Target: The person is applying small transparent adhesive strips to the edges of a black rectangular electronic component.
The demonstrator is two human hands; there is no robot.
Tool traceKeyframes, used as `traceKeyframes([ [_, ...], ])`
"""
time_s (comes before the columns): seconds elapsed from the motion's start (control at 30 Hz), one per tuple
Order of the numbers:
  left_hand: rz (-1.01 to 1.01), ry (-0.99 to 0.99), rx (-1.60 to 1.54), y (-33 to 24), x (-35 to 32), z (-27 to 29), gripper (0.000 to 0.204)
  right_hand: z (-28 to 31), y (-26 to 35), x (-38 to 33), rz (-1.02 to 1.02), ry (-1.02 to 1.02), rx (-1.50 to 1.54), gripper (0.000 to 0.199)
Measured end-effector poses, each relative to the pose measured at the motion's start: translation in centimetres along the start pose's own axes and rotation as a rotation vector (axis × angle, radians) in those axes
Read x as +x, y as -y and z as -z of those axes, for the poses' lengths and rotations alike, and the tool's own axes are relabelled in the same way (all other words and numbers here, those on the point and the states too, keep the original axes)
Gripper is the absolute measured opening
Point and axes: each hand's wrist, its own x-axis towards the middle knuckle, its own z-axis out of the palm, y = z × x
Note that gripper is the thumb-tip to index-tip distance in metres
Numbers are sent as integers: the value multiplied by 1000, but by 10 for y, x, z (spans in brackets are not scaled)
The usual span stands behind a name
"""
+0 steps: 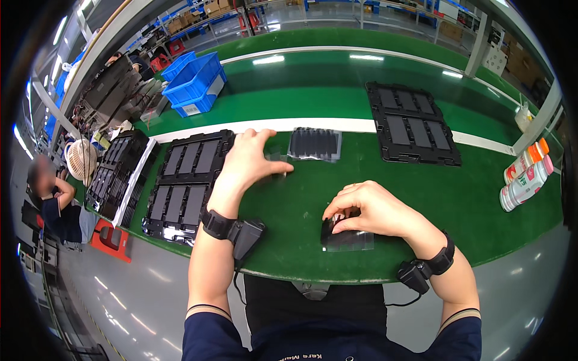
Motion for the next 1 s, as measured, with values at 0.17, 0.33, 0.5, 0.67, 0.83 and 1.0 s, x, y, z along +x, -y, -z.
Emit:
traceKeyframes([
  [0.17,69,137,29,23,5,-10,65,-4,3,0,183,-169,-186,38],
  [0.33,109,231,-10,28,-2,-1,48,2,-2,4,119,-472,-255,34],
  [0.5,140,219,-107,18,0,7,54,17,-42,27,-46,-583,-379,48],
  [0.67,182,142,-6,21,-9,13,66,36,-53,69,-42,-329,-384,81],
  [0.83,158,75,61,17,-7,8,69,27,-49,91,-53,-210,-311,57],
  [1.0,107,27,79,19,-8,3,58,22,-57,97,-121,-354,-327,51],
])
